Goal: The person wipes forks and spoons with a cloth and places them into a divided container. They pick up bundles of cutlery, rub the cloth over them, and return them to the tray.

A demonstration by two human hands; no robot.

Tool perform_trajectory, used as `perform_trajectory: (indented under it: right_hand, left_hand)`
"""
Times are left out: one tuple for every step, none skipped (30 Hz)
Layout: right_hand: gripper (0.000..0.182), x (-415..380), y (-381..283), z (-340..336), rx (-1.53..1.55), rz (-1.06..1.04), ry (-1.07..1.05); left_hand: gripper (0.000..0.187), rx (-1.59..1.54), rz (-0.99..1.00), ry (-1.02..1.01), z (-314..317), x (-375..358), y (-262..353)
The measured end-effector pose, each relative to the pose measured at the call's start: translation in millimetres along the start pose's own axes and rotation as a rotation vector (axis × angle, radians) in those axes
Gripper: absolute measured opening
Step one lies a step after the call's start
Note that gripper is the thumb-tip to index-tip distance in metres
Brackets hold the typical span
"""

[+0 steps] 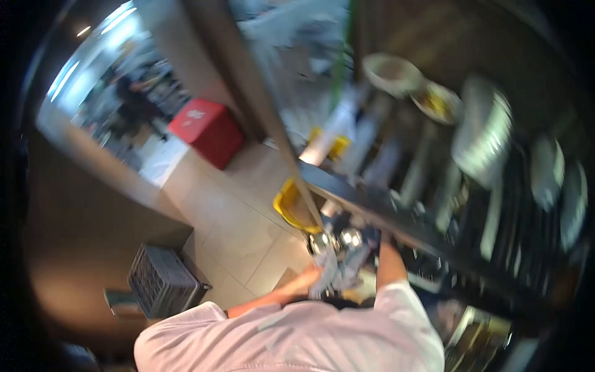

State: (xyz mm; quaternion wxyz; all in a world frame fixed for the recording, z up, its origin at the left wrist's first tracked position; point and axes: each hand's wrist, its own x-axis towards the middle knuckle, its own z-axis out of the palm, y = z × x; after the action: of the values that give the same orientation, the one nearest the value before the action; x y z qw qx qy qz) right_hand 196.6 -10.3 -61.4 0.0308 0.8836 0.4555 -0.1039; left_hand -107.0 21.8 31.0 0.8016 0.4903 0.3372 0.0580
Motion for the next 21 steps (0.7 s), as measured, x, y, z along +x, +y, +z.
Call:
perform_trajectory:
  right_hand:
    - [0.036,5,-3,10,0.002,-0.003,-0.014]
    - [0.036,10,-8,14,-0.006,-0.01,-0.027]
    - [0.037,14,-10,18,-0.015,-0.012,-0.041]
    - [0.037,17,-11,21,-0.02,-0.01,-0.048]
    - [0.037,18,-10,23,-0.026,-0.008,-0.057]
    - [0.037,18,-9,26,-0.03,-0.003,-0.062]
    - [0.037,17,-10,30,-0.034,-0.006,-0.064]
    - [0.038,21,-13,31,-0.042,0.001,-0.065]
    - [0.038,22,-14,35,-0.038,0.004,-0.065]
    - [0.038,20,-17,37,-0.032,0.003,-0.058]
    - [0.038,22,-20,40,-0.026,0.001,-0.054]
    - [0.039,25,-22,42,-0.014,-0.002,-0.051]
    - [0.039,27,-24,44,-0.004,-0.011,-0.049]
    - [0.039,29,-26,45,0.014,-0.02,-0.046]
    - [0.039,31,-27,45,0.042,-0.035,-0.037]
    - [0.039,27,-26,44,0.029,-0.007,-0.025]
    - [0.039,24,-24,41,0.039,0.012,-0.001]
    - [0.039,19,-20,37,0.052,0.036,0.024]
    - [0.039,14,-15,34,0.071,0.062,0.053]
    - [0.039,7,-9,28,0.102,0.092,0.088]
    - [0.039,0,-2,22,0.14,0.134,0.125]
  left_hand:
    - [0.041,0.058,-0.06,0.063,5,-7,17]
    - [0.038,-0.024,0.008,0.06,-7,2,-9]
    - [0.036,-0.026,-0.092,0.031,-9,-3,2]
    - [0.034,0.014,-0.067,0.083,0,-16,25]
    - [0.034,0.037,-0.11,0.072,-1,-20,33]
    - [0.034,0.01,-0.097,0.078,-4,-19,31]
    - [0.034,-0.015,-0.092,0.072,-6,-17,26]
    - [0.034,-0.021,-0.08,0.061,-12,-12,23]
    - [0.034,-0.018,-0.083,0.039,-15,-7,19]
    - [0.034,-0.012,-0.087,0.015,-17,-3,18]
    - [0.034,-0.008,-0.081,0.002,-15,0,19]
    - [0.034,0.001,-0.1,-0.006,-14,3,19]
    - [0.034,0.009,-0.123,-0.012,-14,4,19]
    - [0.034,0.076,-0.131,-0.009,-14,6,19]
    - [0.034,0.081,-0.13,-0.014,-14,5,18]
    - [0.034,0.116,-0.127,-0.044,-13,2,20]
    - [0.035,0.151,-0.12,-0.073,-14,0,24]
    - [0.036,0.194,-0.18,-0.056,-13,-3,28]
    - [0.036,0.195,-0.171,-0.06,-15,-3,28]
    - [0.036,0.28,-0.155,-0.045,-16,-4,27]
    - [0.036,0.365,-0.139,-0.029,-16,-5,25]
